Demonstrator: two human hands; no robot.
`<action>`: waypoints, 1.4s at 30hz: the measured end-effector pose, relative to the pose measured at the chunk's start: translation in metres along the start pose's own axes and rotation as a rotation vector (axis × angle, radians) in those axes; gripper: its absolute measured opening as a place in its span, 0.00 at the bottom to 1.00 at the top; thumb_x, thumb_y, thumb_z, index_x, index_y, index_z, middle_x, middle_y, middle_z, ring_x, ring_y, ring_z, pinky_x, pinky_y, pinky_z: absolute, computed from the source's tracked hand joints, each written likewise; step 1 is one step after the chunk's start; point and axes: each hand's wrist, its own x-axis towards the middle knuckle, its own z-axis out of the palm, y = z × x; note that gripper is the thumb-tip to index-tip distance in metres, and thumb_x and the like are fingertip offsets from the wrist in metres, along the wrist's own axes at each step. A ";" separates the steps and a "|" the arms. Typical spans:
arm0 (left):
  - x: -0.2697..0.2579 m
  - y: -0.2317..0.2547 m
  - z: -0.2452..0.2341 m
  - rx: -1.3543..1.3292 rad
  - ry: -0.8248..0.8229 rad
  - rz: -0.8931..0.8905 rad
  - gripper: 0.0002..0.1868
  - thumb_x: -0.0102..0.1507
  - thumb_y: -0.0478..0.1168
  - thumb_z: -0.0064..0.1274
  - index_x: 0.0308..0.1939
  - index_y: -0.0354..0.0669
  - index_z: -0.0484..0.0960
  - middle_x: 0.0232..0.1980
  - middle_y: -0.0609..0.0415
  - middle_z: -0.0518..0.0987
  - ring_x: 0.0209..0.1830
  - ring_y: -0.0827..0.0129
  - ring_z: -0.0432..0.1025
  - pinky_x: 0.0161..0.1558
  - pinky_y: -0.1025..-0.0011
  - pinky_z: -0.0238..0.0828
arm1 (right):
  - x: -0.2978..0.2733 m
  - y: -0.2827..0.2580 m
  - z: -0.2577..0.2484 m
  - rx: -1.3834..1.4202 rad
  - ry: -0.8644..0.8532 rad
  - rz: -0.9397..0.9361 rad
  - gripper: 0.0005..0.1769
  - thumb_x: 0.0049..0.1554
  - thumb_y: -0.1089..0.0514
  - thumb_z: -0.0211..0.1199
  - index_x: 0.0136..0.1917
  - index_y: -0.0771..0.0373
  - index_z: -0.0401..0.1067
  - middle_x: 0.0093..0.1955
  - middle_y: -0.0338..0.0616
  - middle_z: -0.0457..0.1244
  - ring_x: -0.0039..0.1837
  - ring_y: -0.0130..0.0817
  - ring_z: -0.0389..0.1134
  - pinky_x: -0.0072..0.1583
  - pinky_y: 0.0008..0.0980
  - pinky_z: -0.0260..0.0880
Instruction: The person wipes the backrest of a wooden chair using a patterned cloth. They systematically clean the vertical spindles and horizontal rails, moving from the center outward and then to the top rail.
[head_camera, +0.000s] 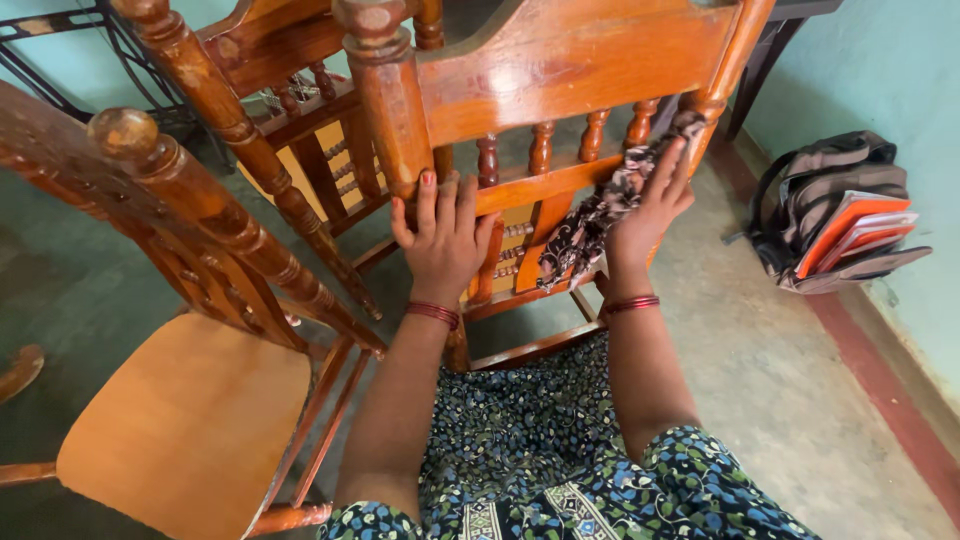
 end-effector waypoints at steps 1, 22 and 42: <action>-0.003 0.001 -0.001 0.003 -0.001 0.000 0.25 0.72 0.62 0.55 0.65 0.54 0.81 0.69 0.58 0.76 0.81 0.59 0.50 0.78 0.45 0.33 | -0.002 0.001 -0.002 0.032 0.021 0.031 0.49 0.59 0.69 0.61 0.87 0.56 0.44 0.86 0.56 0.44 0.74 0.57 0.52 0.76 0.43 0.61; -0.020 0.008 -0.040 -0.330 -0.129 -0.030 0.28 0.65 0.45 0.55 0.70 0.48 0.77 0.75 0.52 0.71 0.81 0.53 0.52 0.76 0.42 0.39 | -0.056 -0.078 -0.010 -0.069 -0.213 -0.462 0.41 0.50 0.75 0.59 0.75 0.52 0.68 0.76 0.57 0.59 0.63 0.57 0.60 0.67 0.48 0.66; -0.021 0.039 -0.022 -1.463 -0.357 -0.721 0.25 0.61 0.26 0.50 0.64 0.35 0.76 0.52 0.49 0.84 0.51 0.69 0.77 0.54 0.71 0.74 | -0.042 -0.031 -0.104 0.909 0.049 0.564 0.31 0.65 0.55 0.54 0.78 0.70 0.62 0.70 0.55 0.65 0.61 0.38 0.62 0.63 0.37 0.62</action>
